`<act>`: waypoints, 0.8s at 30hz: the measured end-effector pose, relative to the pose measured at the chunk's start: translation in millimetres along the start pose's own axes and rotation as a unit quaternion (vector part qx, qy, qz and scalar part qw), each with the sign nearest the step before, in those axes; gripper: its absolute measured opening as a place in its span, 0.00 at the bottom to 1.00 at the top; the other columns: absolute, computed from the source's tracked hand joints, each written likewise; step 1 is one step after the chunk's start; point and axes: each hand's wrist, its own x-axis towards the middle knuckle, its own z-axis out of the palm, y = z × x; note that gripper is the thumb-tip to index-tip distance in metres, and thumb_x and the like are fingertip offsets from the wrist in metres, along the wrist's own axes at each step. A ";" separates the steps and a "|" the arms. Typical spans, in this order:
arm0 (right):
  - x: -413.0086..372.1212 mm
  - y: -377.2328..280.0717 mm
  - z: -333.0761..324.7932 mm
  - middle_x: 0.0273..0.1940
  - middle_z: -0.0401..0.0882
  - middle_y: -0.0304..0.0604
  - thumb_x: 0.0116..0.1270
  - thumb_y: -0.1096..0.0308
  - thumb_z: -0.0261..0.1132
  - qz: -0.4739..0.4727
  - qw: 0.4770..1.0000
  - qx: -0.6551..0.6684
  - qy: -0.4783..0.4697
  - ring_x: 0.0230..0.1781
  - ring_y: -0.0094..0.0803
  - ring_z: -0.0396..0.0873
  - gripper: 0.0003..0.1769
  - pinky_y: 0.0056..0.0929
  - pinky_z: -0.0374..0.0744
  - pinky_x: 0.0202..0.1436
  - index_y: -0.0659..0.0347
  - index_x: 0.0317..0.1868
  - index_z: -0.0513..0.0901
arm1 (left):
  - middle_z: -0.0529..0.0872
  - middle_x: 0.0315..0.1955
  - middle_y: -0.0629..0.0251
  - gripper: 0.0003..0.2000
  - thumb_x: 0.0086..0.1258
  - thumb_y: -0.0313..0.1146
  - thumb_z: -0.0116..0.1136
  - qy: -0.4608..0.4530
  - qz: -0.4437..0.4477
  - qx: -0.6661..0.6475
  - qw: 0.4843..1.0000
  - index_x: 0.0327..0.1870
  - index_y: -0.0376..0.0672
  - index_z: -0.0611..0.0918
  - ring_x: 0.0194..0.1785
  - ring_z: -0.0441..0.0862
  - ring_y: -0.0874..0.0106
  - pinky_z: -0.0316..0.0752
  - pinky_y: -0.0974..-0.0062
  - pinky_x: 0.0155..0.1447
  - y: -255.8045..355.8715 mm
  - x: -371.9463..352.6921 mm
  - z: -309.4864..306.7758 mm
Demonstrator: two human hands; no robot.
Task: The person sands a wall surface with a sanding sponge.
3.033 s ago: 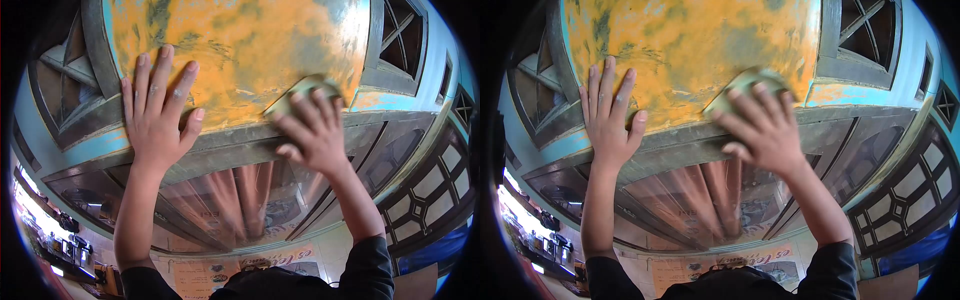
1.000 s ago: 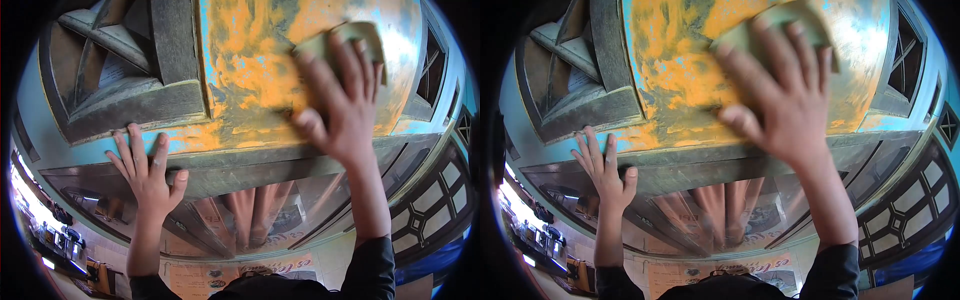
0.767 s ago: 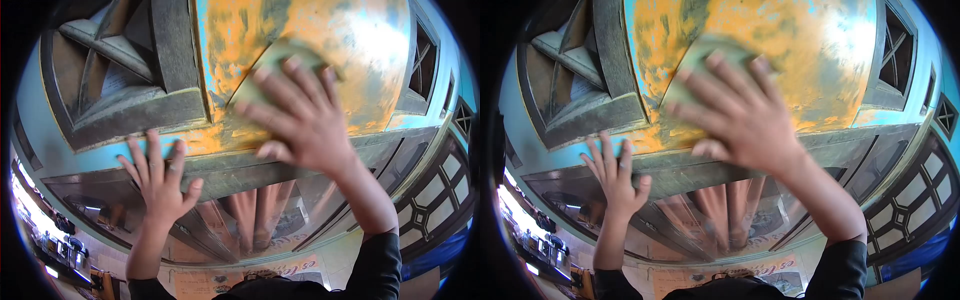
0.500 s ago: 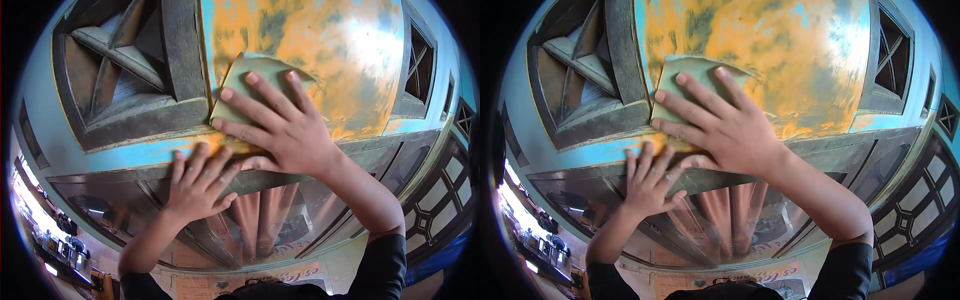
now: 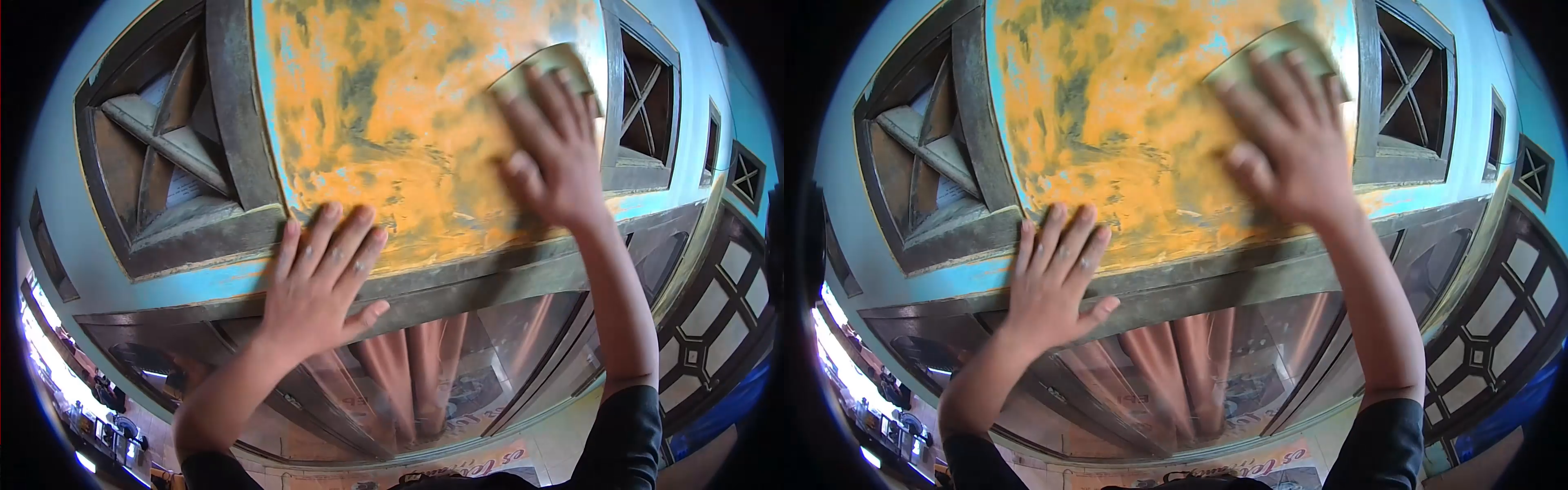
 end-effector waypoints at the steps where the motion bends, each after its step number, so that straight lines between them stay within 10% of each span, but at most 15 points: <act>1: 4.6 19.7 2.3 0.81 0.60 0.47 0.74 0.38 0.55 0.043 0.999 -0.012 0.021 0.82 0.57 0.53 0.35 0.63 0.47 0.82 0.38 0.77 0.71 | 0.57 0.83 0.57 0.39 0.77 0.63 0.44 -0.006 0.000 0.001 1.000 0.82 0.48 0.63 0.85 0.49 0.48 0.40 0.38 0.82 -5.5 13.3 -6.6; 4: 10.8 19.0 3.2 0.82 0.57 0.49 0.75 0.40 0.56 0.084 0.995 -0.029 0.054 0.83 0.58 0.49 0.37 0.61 0.45 0.83 0.41 0.80 0.68 | 0.56 0.83 0.59 0.39 0.77 0.63 0.44 0.040 -0.011 0.027 0.999 0.82 0.49 0.62 0.85 0.49 0.50 0.41 0.39 0.83 -26.2 59.0 -27.5; 8: 0.2 -31.1 -3.7 0.82 0.58 0.44 0.72 0.26 0.49 -0.124 0.989 0.014 -0.083 0.84 0.55 0.50 0.39 0.65 0.42 0.82 0.31 0.78 0.71 | 0.56 0.83 0.62 0.37 0.78 0.61 0.45 0.131 -0.023 0.090 0.987 0.82 0.51 0.62 0.85 0.50 0.52 0.42 0.41 0.83 -51.8 115.2 -49.2; 11: 28.4 12.6 -5.5 0.80 0.61 0.43 0.71 0.26 0.49 -0.080 0.996 -0.017 -0.023 0.82 0.55 0.55 0.39 0.70 0.47 0.81 0.29 0.78 0.68 | 0.66 0.79 0.62 0.32 0.76 0.54 0.54 0.234 -0.023 0.161 0.959 0.78 0.52 0.69 0.81 0.61 0.55 0.55 0.49 0.82 -74.3 146.3 -60.3; 14: 65.8 61.8 6.9 0.80 0.61 0.46 0.72 0.33 0.56 0.021 0.995 -0.003 0.096 0.82 0.59 0.52 0.38 0.63 0.45 0.82 0.38 0.77 0.71 | 0.59 0.82 0.63 0.31 0.81 0.56 0.43 0.265 -0.032 0.150 0.952 0.82 0.59 0.63 0.85 0.51 0.56 0.42 0.44 0.84 -94.7 170.4 -66.4; 15: 71.2 53.9 8.0 0.80 0.60 0.46 0.72 0.32 0.56 0.029 0.993 -0.012 0.115 0.82 0.58 0.52 0.39 0.63 0.45 0.82 0.38 0.78 0.70 | 0.49 0.84 0.54 0.31 0.85 0.46 0.40 0.151 -0.138 0.125 0.971 0.84 0.46 0.55 0.86 0.43 0.54 0.38 0.47 0.86 -60.1 174.2 -97.0; 20: 66.8 -32.4 7.3 0.80 0.62 0.41 0.71 0.27 0.50 -0.130 0.989 0.054 0.040 0.81 0.50 0.58 0.39 0.69 0.50 0.81 0.35 0.76 0.71 | 0.48 0.84 0.53 0.31 0.85 0.49 0.40 0.184 -0.185 0.164 0.951 0.84 0.48 0.56 0.86 0.43 0.53 0.37 0.47 0.86 -98.1 207.6 -95.0; 24: 108.4 46.5 9.4 0.77 0.67 0.42 0.70 0.31 0.56 -0.033 0.990 0.001 0.139 0.80 0.51 0.58 0.37 0.68 0.49 0.80 0.34 0.75 0.73 | 0.49 0.84 0.53 0.31 0.85 0.49 0.39 0.193 -0.195 0.111 0.955 0.83 0.48 0.57 0.86 0.43 0.54 0.37 0.47 0.86 -82.9 206.3 -103.4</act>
